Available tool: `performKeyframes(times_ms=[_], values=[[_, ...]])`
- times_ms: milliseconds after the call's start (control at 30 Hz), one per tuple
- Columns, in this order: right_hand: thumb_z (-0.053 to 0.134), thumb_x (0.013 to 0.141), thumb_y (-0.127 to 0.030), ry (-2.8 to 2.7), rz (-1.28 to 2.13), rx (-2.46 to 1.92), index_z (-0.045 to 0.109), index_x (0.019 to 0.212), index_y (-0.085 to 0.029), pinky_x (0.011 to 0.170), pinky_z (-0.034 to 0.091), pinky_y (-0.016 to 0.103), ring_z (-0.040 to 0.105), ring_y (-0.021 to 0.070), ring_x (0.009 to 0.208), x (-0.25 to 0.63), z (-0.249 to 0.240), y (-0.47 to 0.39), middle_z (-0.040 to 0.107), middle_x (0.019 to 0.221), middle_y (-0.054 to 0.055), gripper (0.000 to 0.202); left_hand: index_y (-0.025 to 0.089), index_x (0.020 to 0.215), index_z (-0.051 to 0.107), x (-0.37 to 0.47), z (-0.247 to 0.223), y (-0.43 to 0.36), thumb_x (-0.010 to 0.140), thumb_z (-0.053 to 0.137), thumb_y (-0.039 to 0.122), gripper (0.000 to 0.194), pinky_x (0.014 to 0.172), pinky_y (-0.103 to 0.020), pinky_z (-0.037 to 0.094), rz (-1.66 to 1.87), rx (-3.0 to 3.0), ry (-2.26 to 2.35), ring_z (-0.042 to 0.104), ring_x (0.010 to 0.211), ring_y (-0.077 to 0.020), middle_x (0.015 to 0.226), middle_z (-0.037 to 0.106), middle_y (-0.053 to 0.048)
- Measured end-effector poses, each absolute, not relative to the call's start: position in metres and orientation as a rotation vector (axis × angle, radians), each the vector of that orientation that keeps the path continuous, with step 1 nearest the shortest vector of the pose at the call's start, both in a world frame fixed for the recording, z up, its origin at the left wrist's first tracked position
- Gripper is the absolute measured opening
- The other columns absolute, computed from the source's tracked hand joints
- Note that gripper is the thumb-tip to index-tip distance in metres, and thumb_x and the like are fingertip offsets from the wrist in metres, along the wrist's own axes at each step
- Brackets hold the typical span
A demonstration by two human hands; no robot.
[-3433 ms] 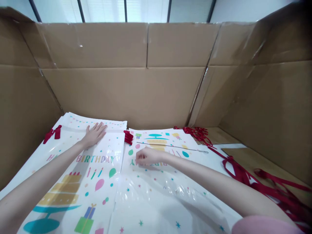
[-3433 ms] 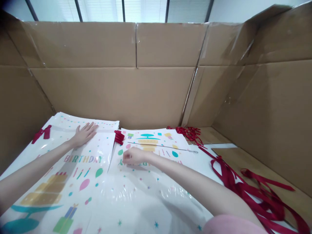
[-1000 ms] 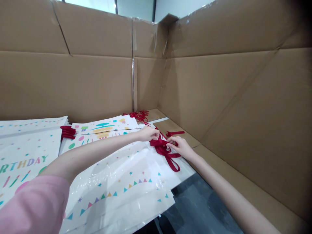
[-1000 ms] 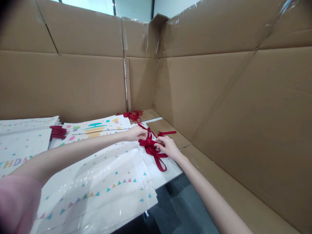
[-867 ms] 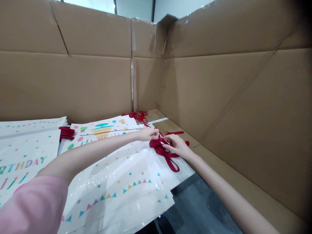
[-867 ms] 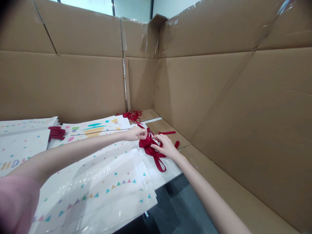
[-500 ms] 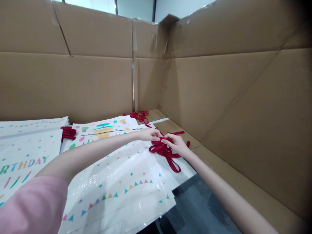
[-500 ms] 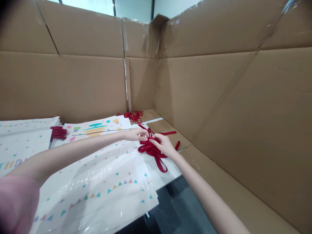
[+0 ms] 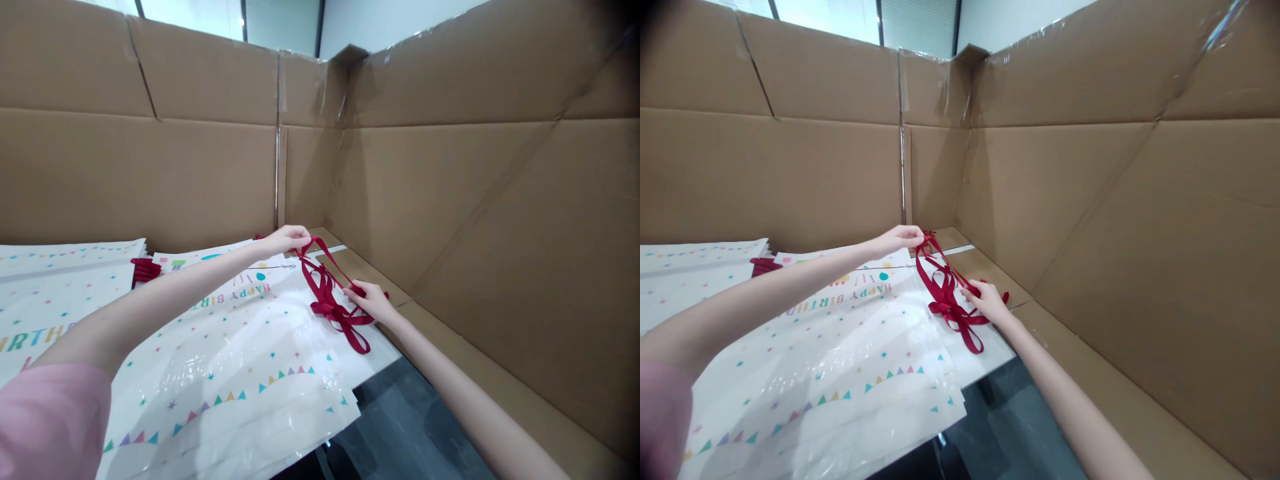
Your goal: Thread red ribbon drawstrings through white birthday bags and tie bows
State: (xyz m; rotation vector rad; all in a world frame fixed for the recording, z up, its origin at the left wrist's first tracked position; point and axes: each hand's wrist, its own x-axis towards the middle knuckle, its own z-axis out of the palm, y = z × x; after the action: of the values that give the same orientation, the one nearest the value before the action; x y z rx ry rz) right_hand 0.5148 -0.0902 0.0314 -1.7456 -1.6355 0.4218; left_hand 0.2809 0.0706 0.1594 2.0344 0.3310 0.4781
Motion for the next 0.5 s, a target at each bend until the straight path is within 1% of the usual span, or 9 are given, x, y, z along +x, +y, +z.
performKeyframes(times_ms=[100, 267, 333, 500], values=[[0.049, 0.084, -0.048, -1.569, 0.473, -1.761, 0.057, 0.076, -0.016, 0.056, 0.040, 0.026, 0.055, 0.0169, 0.059, 0.521, 0.026, -0.089, 0.061, 0.064, 0.003, 0.033, 0.015, 0.078, 0.053, 0.260, 0.175, 0.090, 0.081, 0.059, 0.042, 0.028, 0.061, -0.022, 0.041, 0.601, 1.998, 0.352, 0.050, 0.061, -0.0089, 0.070, 0.055, -0.001], [0.042, 0.082, -0.034, -1.578, 0.423, -1.769, 0.060, 0.084, -0.017, 0.057, 0.039, 0.026, 0.052, 0.0156, 0.057, 0.534, 0.016, -0.083, 0.059, 0.062, 0.001, 0.025, 0.014, 0.072, 0.054, 0.210, 0.197, 0.114, 0.080, 0.061, 0.040, 0.027, 0.067, -0.022, 0.040, 0.800, 1.989, 0.411, 0.051, 0.063, -0.0090, 0.065, 0.055, 0.000], [0.040, 0.081, -0.030, -1.584, 0.405, -1.787, 0.060, 0.082, -0.017, 0.057, 0.039, 0.026, 0.052, 0.0158, 0.057, 0.537, 0.013, -0.080, 0.058, 0.060, 0.001, 0.024, 0.015, 0.072, 0.054, 0.188, 0.204, 0.121, 0.078, 0.063, 0.038, 0.026, 0.065, -0.022, 0.040, 0.857, 1.981, 0.454, 0.051, 0.062, -0.0091, 0.064, 0.054, 0.001], [0.038, 0.082, -0.034, -1.550, 0.379, -1.843, 0.057, 0.073, -0.018, 0.058, 0.040, 0.026, 0.055, 0.0163, 0.056, 0.544, 0.009, -0.074, 0.059, 0.057, 0.002, 0.026, 0.015, 0.071, 0.051, 0.128, 0.219, 0.135, 0.075, 0.064, 0.032, 0.022, 0.064, -0.023, 0.041, 1.061, 1.849, 0.615, 0.049, 0.057, -0.0085, 0.060, 0.050, 0.003]])
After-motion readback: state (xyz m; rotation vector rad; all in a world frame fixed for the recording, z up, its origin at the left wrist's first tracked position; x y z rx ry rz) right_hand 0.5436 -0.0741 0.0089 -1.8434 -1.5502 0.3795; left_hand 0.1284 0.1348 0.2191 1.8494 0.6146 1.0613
